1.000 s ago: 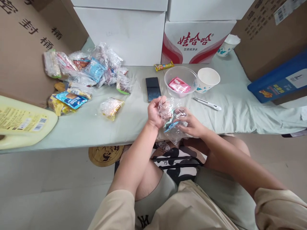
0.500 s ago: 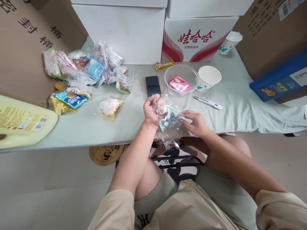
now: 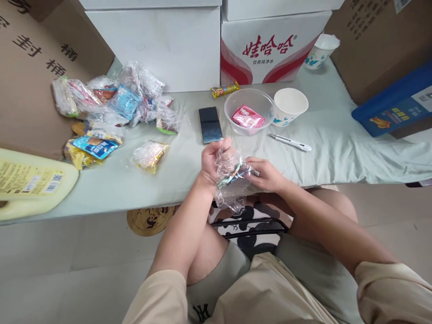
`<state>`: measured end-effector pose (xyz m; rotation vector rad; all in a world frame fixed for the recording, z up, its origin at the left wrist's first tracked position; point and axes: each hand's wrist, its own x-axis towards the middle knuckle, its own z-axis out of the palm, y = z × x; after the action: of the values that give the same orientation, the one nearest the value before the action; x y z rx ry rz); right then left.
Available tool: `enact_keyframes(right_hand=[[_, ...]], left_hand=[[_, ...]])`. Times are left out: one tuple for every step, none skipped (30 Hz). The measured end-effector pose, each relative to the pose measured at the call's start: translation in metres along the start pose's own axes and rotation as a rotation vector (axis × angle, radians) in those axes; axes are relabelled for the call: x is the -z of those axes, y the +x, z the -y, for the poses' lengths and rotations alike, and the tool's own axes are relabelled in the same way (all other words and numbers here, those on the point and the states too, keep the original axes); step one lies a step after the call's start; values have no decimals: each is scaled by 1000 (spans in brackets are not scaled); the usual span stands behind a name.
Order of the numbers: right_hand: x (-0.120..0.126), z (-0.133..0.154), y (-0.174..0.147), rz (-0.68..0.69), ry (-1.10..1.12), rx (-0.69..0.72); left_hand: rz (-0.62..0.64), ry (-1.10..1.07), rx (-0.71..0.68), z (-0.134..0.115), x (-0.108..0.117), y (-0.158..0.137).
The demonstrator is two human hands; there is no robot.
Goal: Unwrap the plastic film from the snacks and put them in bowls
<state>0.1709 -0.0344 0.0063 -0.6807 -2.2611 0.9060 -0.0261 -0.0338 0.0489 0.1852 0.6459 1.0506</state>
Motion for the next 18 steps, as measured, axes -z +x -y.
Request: enact_keyframes(right_hand=[[0,1,-2,-40,-32,1],[0,3,-5,-93,-69,2],[0,4,-9,-152,-109,4],[1,6,-14,-211,-148,5],[4,8,-20,-268,-186,3],[7,11,-27,-323,-224,-2],[12,14,-32,-377,-260,-11],[18,18,-37,-429,-295,-26],[26,22,-40,-479,-328,-52],[36,26,-41,-531,-359,-94],[46,30,-38,-590,-386,-148],[58,32,-32,-654,-405,-203],[69,32,-22,-715,-412,-251],[80,30,-9,-770,-402,-281],[91,25,6,-806,-373,-289],[100,17,23,-805,-327,-278],[108,6,41,-784,-266,-262],[115,-8,59,-738,-219,-272]], left_hand=[[-25,-7,-37,-3,0,1],[-54,-10,-80,-6,0,2],[-89,-10,-130,-9,1,3],[-139,-3,-189,-12,2,6],[-204,9,-257,-14,3,9],[-282,24,-330,-16,5,12],[-364,38,-397,-17,8,15],[-437,48,-448,-18,10,18],[-491,50,-478,-19,12,20],[-521,47,-486,-20,14,22],[-529,42,-476,-21,16,22],[-527,37,-457,-21,16,22],[-520,34,-440,-22,16,22],[-514,35,-425,-22,15,21],[-513,36,-417,-22,14,20],[-513,39,-411,-22,13,19],[-514,42,-404,-22,12,18],[-513,48,-397,-22,12,18]])
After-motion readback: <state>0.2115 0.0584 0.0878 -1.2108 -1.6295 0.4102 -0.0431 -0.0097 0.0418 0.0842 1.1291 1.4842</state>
